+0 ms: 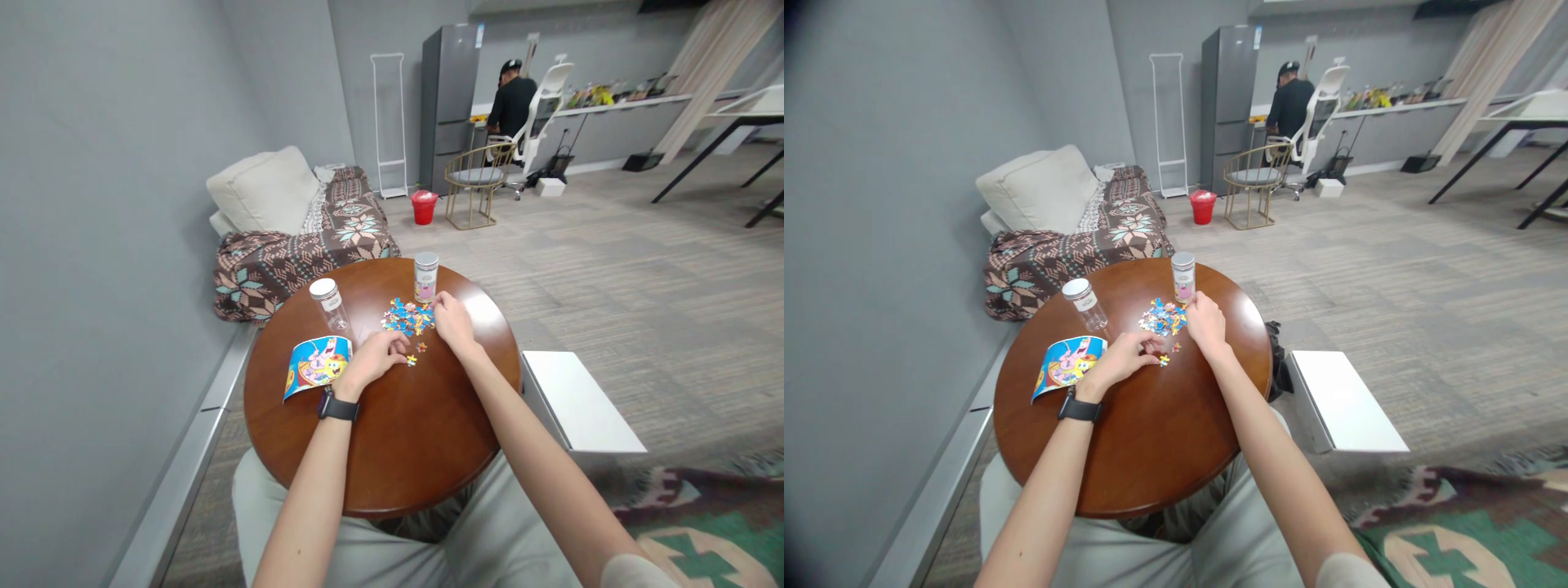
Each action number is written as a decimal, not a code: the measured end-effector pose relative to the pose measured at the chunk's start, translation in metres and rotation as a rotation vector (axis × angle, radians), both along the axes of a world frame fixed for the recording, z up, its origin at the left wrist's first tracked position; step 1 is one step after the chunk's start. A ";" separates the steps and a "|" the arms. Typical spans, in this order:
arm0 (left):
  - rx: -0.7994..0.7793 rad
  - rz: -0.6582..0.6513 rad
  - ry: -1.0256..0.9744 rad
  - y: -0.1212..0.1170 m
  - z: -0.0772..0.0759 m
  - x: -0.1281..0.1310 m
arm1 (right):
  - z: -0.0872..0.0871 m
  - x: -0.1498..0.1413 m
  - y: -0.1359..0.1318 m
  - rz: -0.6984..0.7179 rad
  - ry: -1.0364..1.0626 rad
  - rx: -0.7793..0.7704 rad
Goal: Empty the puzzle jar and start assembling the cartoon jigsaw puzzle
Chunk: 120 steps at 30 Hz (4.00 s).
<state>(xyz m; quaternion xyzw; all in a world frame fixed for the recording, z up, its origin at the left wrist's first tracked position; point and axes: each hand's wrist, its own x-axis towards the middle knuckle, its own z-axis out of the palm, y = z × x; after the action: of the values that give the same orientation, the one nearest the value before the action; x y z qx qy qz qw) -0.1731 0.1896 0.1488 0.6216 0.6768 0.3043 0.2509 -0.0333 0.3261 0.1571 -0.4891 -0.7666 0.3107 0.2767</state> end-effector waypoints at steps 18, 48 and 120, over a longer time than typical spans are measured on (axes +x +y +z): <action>0.106 -0.105 0.552 0.004 0.003 0.022 | -0.005 -0.002 0.002 0.028 -0.011 -0.005; 0.321 -0.234 0.875 0.013 0.000 0.045 | -0.023 -0.004 0.010 0.116 0.097 0.013; -0.065 -0.177 0.212 -0.002 0.006 0.015 | -0.022 0.013 0.026 0.325 -0.259 0.179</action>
<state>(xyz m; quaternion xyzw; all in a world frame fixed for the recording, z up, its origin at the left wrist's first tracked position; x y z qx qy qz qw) -0.1585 0.1875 0.1552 0.6990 0.6517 0.1915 0.2237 -0.0208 0.3519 0.1349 -0.3687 -0.8889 0.2165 0.1643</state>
